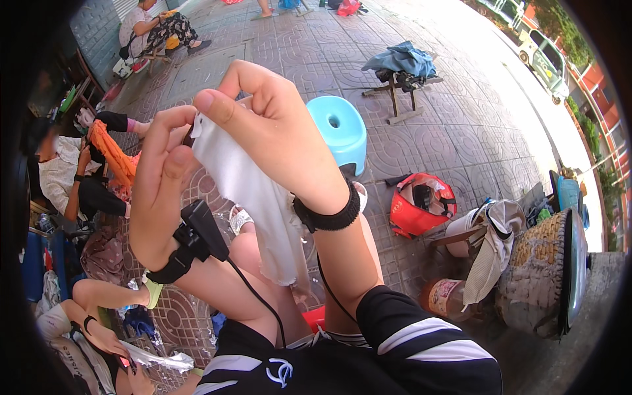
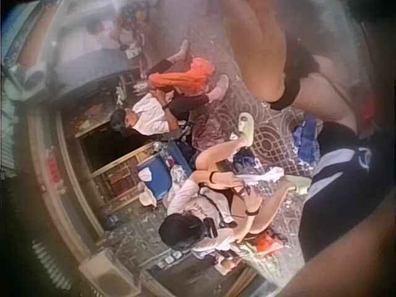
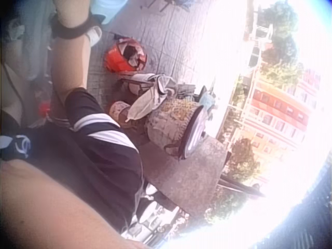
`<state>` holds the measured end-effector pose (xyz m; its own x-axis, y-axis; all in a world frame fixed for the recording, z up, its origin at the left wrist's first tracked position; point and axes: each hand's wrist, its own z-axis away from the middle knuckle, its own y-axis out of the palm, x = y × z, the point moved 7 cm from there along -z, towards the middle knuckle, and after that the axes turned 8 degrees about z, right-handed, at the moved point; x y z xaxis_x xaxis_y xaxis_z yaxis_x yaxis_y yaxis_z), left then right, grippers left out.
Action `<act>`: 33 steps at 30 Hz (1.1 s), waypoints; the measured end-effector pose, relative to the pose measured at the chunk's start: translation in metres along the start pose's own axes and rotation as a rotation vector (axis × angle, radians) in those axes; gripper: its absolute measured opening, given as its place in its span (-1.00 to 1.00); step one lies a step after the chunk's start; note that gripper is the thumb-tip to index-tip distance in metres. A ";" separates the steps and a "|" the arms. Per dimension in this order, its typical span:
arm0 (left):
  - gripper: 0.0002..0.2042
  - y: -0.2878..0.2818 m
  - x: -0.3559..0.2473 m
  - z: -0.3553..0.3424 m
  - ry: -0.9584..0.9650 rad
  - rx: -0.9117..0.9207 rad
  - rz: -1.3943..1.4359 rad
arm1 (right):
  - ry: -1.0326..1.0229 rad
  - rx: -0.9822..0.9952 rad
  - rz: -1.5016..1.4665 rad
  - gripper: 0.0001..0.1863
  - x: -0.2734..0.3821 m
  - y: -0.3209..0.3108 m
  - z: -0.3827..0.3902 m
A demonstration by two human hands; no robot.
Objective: Trim and stitch a piece of white fabric or leather using small thread clippers.
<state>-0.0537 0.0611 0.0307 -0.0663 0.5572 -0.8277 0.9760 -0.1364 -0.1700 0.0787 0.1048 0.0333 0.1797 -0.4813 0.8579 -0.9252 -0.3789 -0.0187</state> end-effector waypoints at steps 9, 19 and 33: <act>-0.71 -0.002 0.000 0.000 -0.046 -0.017 -0.001 | 0.011 0.008 -0.047 -0.77 0.000 0.003 0.000; -0.70 0.002 -0.002 -0.001 -0.059 0.032 0.074 | -0.016 -0.048 -0.052 -0.74 -0.005 0.000 -0.001; -0.71 -0.002 -0.003 -0.009 0.072 -0.025 -0.093 | -0.050 -0.076 -0.039 -0.74 -0.001 0.003 -0.001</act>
<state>-0.0538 0.0671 0.0381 -0.1428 0.6244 -0.7680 0.9713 -0.0609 -0.2301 0.0753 0.1049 0.0330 0.2310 -0.5072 0.8303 -0.9394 -0.3383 0.0547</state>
